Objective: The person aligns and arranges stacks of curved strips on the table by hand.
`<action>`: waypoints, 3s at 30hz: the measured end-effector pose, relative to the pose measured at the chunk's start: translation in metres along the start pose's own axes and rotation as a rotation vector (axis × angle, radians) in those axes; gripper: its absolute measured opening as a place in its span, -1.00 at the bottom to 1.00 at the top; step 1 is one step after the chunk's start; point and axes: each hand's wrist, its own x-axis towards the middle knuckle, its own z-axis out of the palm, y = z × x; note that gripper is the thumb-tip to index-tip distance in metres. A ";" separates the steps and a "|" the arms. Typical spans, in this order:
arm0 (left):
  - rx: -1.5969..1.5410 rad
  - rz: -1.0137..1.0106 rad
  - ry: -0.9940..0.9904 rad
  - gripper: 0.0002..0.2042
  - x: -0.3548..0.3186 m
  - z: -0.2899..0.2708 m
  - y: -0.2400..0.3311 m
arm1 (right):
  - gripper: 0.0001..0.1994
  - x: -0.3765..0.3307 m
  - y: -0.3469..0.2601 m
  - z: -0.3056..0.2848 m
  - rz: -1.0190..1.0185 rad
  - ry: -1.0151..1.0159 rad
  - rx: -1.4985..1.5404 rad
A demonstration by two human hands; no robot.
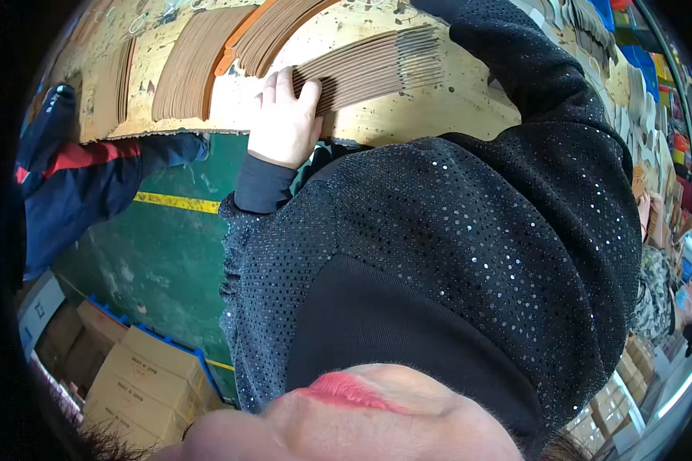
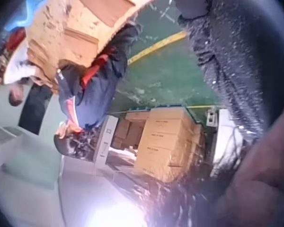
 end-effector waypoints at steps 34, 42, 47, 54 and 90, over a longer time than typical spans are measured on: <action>0.001 -0.003 0.095 -0.43 0.001 0.011 0.001 | -0.77 -0.029 -0.082 -0.017 -0.604 -0.129 0.778; -0.044 -0.008 0.023 -0.41 0.003 0.007 -0.004 | -0.81 -0.026 -0.077 -0.027 -0.710 -0.112 0.644; -0.119 0.012 0.087 -0.56 0.005 0.016 -0.009 | -0.83 -0.030 -0.084 -0.021 -0.678 -0.081 0.620; -0.040 0.020 0.027 -0.45 0.001 0.004 0.000 | -0.81 -0.028 -0.086 -0.010 -0.716 -0.101 0.694; -0.055 0.004 0.058 -0.42 -0.004 0.007 0.005 | -0.92 -0.013 -0.092 -0.019 -0.723 0.680 0.171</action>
